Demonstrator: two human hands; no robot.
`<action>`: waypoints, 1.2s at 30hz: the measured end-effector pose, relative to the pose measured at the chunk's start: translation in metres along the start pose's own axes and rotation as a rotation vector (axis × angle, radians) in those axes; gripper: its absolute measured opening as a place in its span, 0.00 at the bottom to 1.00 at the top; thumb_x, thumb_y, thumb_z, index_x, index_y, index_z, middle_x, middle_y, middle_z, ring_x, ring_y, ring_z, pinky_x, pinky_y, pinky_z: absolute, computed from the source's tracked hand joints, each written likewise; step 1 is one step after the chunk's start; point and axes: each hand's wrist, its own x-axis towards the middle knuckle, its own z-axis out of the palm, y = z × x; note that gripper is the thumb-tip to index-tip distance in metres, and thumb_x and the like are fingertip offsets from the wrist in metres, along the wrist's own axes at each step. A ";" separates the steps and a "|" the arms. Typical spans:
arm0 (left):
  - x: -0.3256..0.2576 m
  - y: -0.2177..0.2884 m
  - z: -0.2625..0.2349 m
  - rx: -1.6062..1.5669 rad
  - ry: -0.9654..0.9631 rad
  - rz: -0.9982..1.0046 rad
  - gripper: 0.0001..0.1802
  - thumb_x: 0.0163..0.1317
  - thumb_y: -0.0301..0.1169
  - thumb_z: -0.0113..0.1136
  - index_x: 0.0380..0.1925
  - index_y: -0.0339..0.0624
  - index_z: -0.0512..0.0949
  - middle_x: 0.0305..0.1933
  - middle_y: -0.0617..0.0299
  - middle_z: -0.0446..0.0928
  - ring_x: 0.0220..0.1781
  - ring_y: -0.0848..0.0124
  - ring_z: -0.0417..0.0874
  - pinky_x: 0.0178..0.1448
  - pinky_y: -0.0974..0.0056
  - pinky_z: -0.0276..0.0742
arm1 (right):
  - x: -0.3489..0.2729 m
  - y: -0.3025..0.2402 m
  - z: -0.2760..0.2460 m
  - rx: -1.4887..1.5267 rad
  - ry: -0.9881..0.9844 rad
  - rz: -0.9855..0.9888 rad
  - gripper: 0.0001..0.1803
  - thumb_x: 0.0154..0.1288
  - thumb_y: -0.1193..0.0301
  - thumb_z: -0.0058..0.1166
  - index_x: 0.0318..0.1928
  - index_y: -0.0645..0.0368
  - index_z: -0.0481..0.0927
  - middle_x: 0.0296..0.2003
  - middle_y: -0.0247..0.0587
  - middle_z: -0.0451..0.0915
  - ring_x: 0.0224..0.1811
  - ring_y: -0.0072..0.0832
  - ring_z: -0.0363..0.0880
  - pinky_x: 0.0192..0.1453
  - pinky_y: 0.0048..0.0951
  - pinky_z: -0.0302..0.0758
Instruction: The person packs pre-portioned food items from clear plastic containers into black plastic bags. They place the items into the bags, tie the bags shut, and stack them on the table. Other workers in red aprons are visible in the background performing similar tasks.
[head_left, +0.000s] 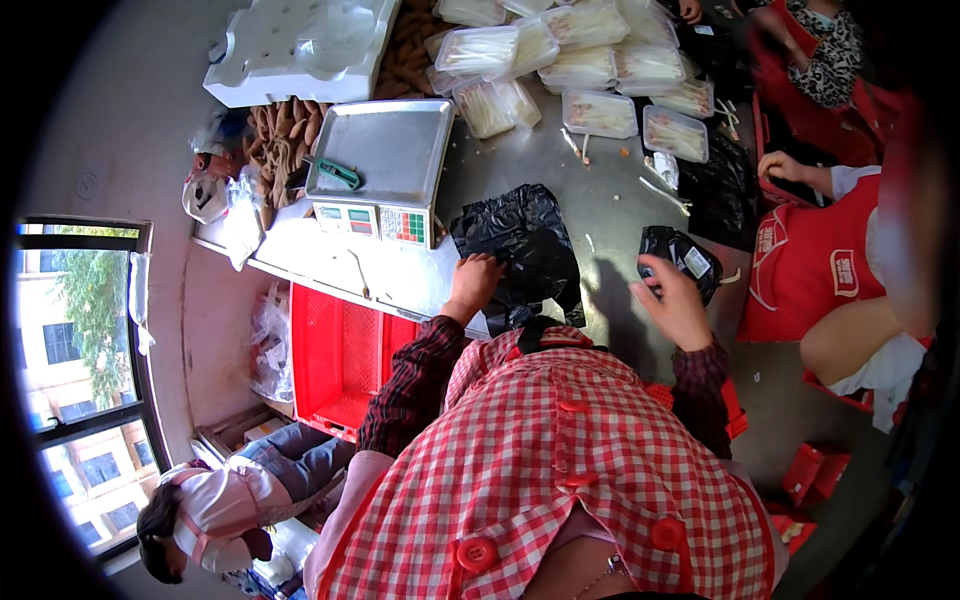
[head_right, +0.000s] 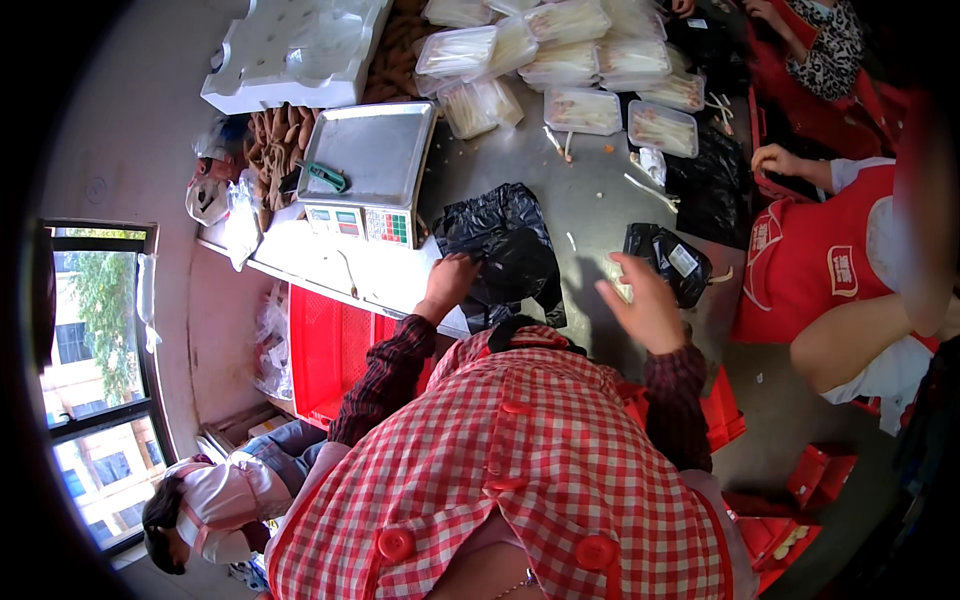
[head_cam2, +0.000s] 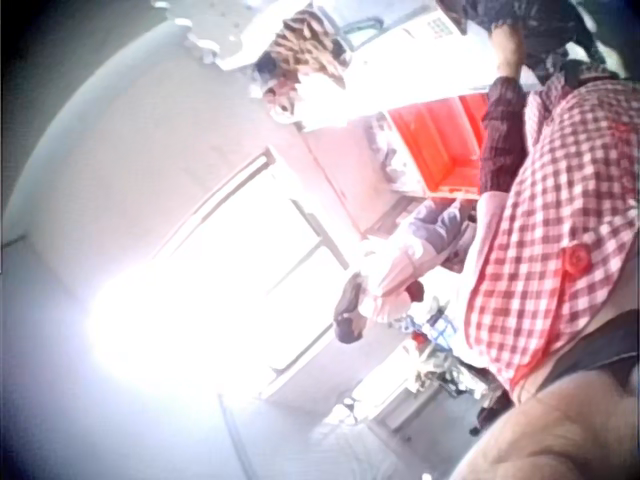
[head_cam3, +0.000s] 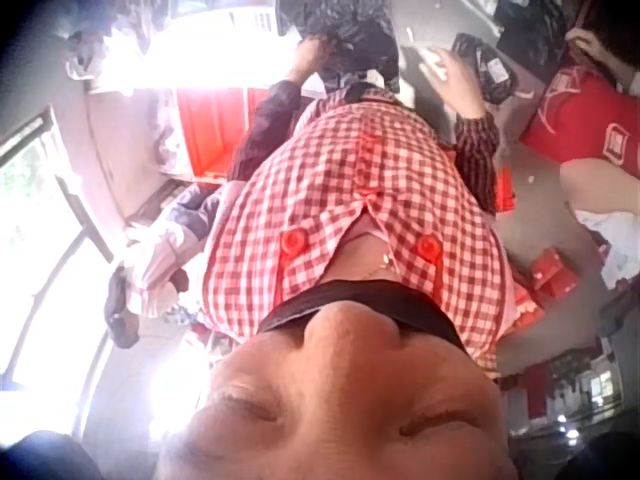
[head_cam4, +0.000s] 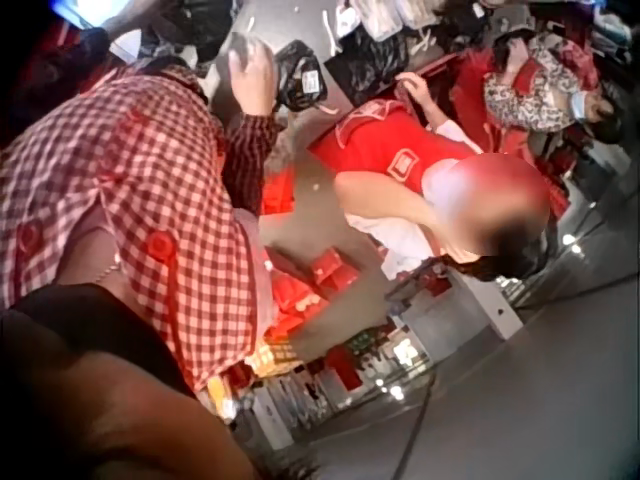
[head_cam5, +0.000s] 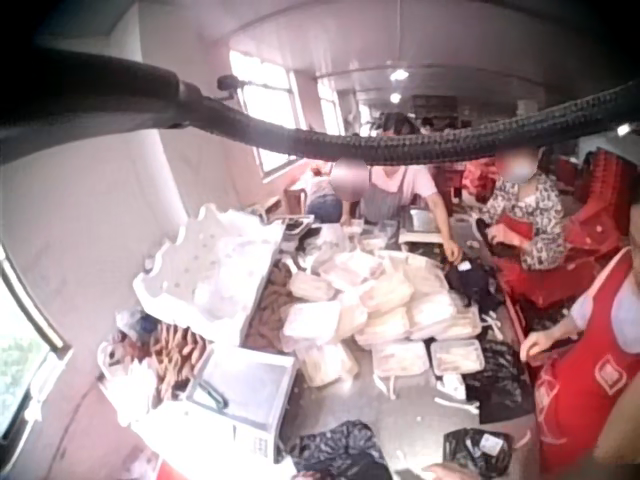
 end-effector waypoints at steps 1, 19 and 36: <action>0.001 0.001 -0.006 -0.002 -0.028 -0.017 0.12 0.62 0.38 0.51 0.28 0.42 0.77 0.32 0.55 0.77 0.41 0.57 0.78 0.42 0.52 0.71 | 0.006 0.000 0.011 0.053 -0.082 -0.063 0.23 0.58 0.65 0.58 0.51 0.65 0.71 0.47 0.50 0.76 0.42 0.40 0.79 0.45 0.32 0.75; -0.042 0.022 -0.068 -0.700 -0.281 0.056 0.20 0.58 0.36 0.62 0.46 0.35 0.76 0.42 0.51 0.80 0.44 0.63 0.81 0.47 0.63 0.75 | 0.098 0.072 0.187 -0.287 0.200 -0.356 0.06 0.53 0.70 0.59 0.32 0.57 0.81 0.47 0.40 0.75 0.56 0.40 0.68 0.59 0.40 0.64; -0.003 0.031 0.010 -0.836 0.065 -0.180 0.10 0.53 0.27 0.59 0.35 0.35 0.77 0.31 0.56 0.79 0.29 0.60 0.78 0.34 0.59 0.73 | 0.089 0.021 0.131 0.040 0.027 -0.369 0.25 0.58 0.61 0.56 0.55 0.58 0.72 0.56 0.52 0.69 0.60 0.47 0.66 0.63 0.40 0.63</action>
